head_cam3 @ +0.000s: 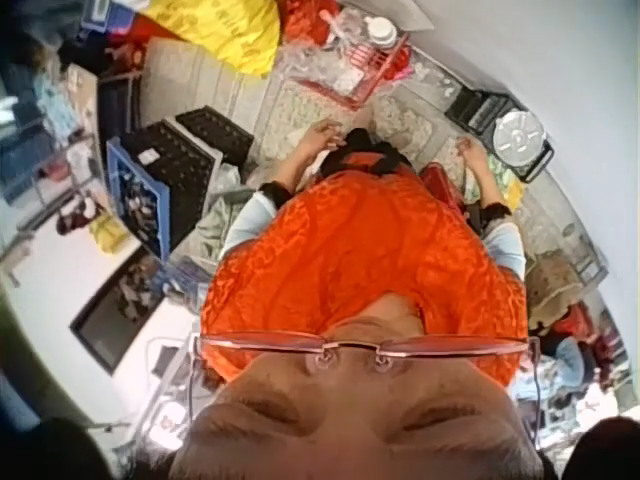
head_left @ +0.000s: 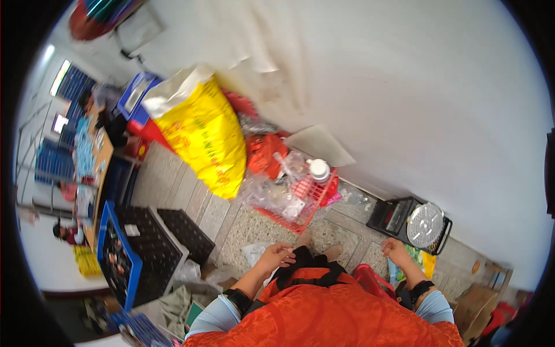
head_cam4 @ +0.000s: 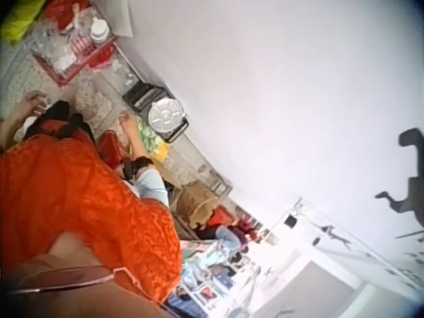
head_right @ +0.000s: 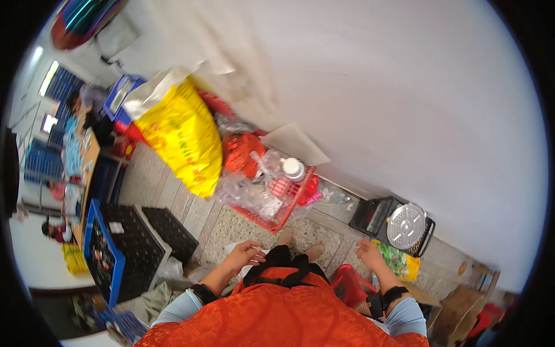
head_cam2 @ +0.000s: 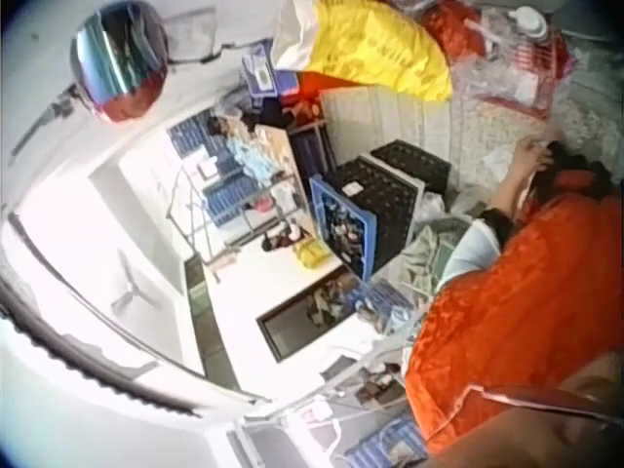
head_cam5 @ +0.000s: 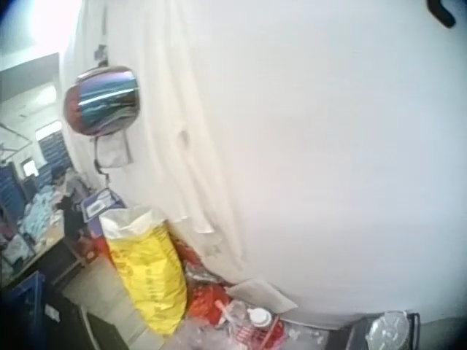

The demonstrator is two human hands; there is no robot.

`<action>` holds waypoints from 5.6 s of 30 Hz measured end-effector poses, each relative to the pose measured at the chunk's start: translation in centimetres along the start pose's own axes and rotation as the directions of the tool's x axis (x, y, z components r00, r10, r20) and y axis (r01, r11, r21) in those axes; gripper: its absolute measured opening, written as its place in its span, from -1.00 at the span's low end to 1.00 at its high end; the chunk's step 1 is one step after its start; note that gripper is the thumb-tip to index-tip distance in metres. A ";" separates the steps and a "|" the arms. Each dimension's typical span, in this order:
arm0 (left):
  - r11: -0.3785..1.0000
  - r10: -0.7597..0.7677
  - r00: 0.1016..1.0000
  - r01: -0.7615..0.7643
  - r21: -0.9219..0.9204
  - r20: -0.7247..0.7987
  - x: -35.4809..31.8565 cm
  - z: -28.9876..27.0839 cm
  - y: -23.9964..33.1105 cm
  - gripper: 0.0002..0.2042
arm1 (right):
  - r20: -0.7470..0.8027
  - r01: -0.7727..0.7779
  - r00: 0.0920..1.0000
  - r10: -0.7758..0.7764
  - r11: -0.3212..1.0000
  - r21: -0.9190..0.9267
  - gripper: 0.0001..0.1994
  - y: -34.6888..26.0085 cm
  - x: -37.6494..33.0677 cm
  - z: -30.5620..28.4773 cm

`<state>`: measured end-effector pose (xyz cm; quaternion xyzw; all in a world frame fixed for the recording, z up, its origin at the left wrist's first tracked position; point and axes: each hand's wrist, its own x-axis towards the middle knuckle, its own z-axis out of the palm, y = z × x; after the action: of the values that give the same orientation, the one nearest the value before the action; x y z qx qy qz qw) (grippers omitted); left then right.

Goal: The recorder collects parts from bins, uses a small machine to press parts together, and organizes components into bags.

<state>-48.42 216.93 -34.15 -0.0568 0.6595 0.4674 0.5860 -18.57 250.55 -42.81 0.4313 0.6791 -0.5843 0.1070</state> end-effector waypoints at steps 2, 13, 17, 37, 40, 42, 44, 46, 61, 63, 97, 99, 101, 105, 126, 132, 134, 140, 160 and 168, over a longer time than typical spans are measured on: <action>0.997 0.020 0.998 -0.023 -0.069 -0.056 -1.6 -2.5 -0.5 -0.66 | 0.075 0.015 0.997 -0.011 0.998 -0.057 -0.79 -2.7 1.2 2.4; 0.956 -0.006 0.975 -0.059 -0.289 -0.220 -5.1 -18.3 -1.1 -0.71 | 0.295 0.198 0.950 -0.098 0.923 -0.330 -0.74 -17.2 7.1 17.6; 0.979 0.092 0.974 -0.127 -0.162 -0.205 -2.5 -26.5 3.4 -0.69 | 0.247 0.184 0.963 -0.108 0.933 -0.310 -0.70 -20.6 9.3 22.1; 0.960 0.115 0.993 -0.115 0.257 0.015 0.6 -39.1 12.6 -0.64 | 0.033 0.167 0.984 -0.173 0.856 -0.489 -0.72 -21.0 12.2 26.7; 0.903 0.101 0.983 -0.156 0.401 0.154 3.4 -44.1 16.2 -0.65 | -0.063 0.240 0.937 -0.344 0.762 -0.601 -0.73 -17.2 15.8 30.4; 0.844 0.064 0.971 -0.176 0.507 0.231 4.8 -48.1 18.9 -0.70 | -0.253 0.050 0.952 -0.173 0.902 -0.428 -0.75 -21.4 15.4 34.3; 0.757 -0.008 0.945 -0.209 0.619 0.328 6.0 -50.6 22.4 -0.70 | -0.358 -0.038 0.932 -0.050 0.972 -0.233 -0.75 -26.5 12.5 39.4; 0.647 -0.114 0.914 -0.228 0.728 0.388 7.5 -51.8 25.4 -0.73 | -0.424 -0.045 0.904 -0.045 0.979 -0.200 -0.73 -26.6 10.4 44.6; 0.126 -0.666 0.576 -0.540 0.832 0.474 9.8 -45.7 26.7 -0.62 | -0.547 -0.325 0.664 0.510 0.856 0.403 -0.75 -24.7 6.1 71.8; 0.104 -0.700 0.559 -0.537 0.837 0.445 11.0 -46.5 24.5 -0.64 | -0.496 -0.355 0.659 0.566 0.815 0.459 -0.73 -25.4 5.4 74.2; -0.732 -0.031 0.179 -0.674 0.100 0.983 48.0 -29.8 -11.8 -0.06 | -0.552 0.077 0.407 0.728 0.575 0.815 -0.75 -1.6 30.8 92.1; -0.720 0.060 0.228 -0.665 0.200 0.972 49.2 -28.6 -12.1 -0.06 | -0.611 0.052 0.379 0.695 0.643 0.764 -0.75 0.9 32.3 91.2; -0.726 0.219 0.167 -0.631 0.275 0.961 52.4 -27.9 -11.5 -0.11 | -0.670 0.029 0.359 0.650 0.709 0.704 -0.76 2.6 33.4 89.6; -0.353 0.238 0.619 -0.663 0.660 0.749 59.1 -27.4 -10.1 -0.53 | -0.755 0.157 0.366 0.545 0.763 0.627 -0.71 3.1 35.2 83.2; 0.443 -0.430 0.775 -0.266 0.856 0.463 47.6 -40.4 -11.3 -0.44 | -0.915 -0.077 -0.379 0.142 0.980 0.184 -0.85 4.1 34.5 65.5; 0.616 -0.200 0.838 -0.294 0.730 0.507 49.5 -39.9 -9.8 -0.32 | -0.901 -0.355 0.157 -0.404 0.828 -0.433 -0.82 -2.6 38.3 70.5; 0.519 -0.376 0.809 -0.220 0.826 0.451 49.7 -40.3 -10.2 -0.34 | -0.876 -0.460 0.133 -0.464 0.754 -0.470 -0.84 -2.2 38.3 69.6; 0.477 -0.438 0.742 -0.288 0.830 0.508 50.8 -38.9 -11.3 -0.30 | -0.977 -0.163 0.149 0.154 0.978 0.130 -0.68 -2.8 33.2 63.1; 0.266 0.149 0.564 -0.814 0.516 0.812 49.1 -36.0 -13.1 -0.24 | -0.962 0.242 -0.231 0.143 0.966 0.085 -0.75 -2.1 35.9 63.1; 0.563 0.209 0.621 -0.708 0.426 0.756 46.9 -34.2 -11.3 -0.50 | -0.980 0.143 -0.117 0.163 0.979 0.146 -0.64 -3.9 30.1 64.7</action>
<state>-80.43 209.44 -83.37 0.5135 0.5353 0.3188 0.5900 -62.77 207.37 -78.69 0.7359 0.4627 -0.1302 -0.4768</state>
